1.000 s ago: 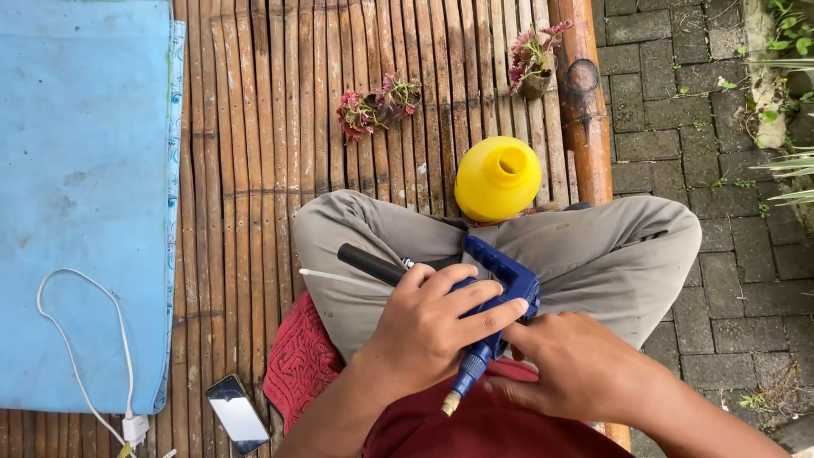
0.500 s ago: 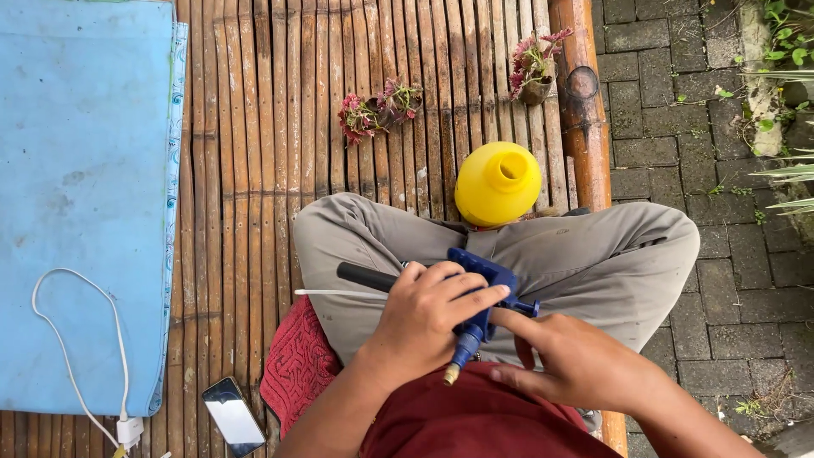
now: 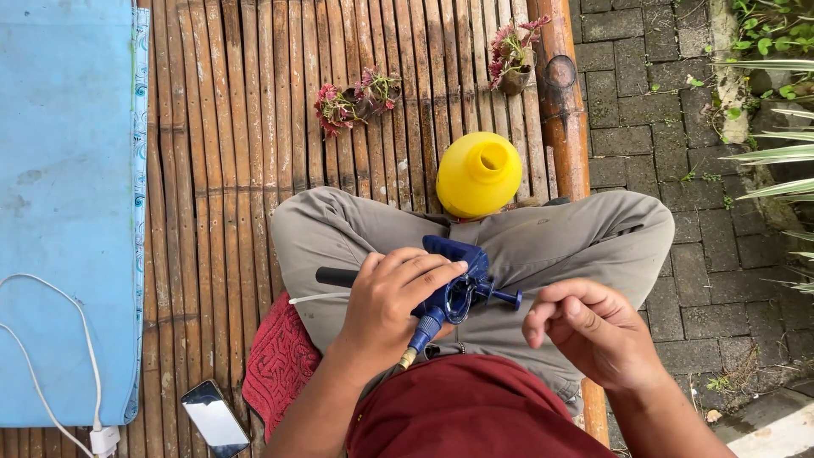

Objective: Reassembling a manual pressure sprayer pump by fitting the plunger and nozzle components together.

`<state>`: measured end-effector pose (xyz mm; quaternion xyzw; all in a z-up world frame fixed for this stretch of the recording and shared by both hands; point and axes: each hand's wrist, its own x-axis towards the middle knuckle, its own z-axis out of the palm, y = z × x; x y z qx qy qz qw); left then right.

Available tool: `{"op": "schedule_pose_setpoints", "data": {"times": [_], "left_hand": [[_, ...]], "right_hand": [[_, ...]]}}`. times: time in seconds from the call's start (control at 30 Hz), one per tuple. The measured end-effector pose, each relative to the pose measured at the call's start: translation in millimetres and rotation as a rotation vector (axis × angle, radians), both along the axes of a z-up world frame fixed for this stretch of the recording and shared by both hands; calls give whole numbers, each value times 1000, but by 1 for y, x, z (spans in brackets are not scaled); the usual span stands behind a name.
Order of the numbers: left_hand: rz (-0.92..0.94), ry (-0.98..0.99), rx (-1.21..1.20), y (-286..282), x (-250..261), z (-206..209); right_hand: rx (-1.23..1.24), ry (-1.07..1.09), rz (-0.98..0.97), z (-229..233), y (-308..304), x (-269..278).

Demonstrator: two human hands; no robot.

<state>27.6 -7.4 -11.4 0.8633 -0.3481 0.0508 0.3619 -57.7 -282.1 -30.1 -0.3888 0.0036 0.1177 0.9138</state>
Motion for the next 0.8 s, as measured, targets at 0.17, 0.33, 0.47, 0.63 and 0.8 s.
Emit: {"op": "schedule_pose_setpoints", "data": {"times": [0.17,0.33,0.47,0.63,0.8], "left_hand": [[-33,24,-39,-1,-3,-2],[-94,39,-73,-8,-8,5],[-178,52,-67,-12,-9,14],[-341,199,-32,-3,-4,9],[-774,651,-51,-7,21,15]], "right_hand": [[-301,-313,24,54,24,16],[-715,-965,419,90,37,28],[-946,-1201,698,81,40,29],[-912,-1292,891,69,47,32],[-1102,-1606,1150,68,65,24]]}}
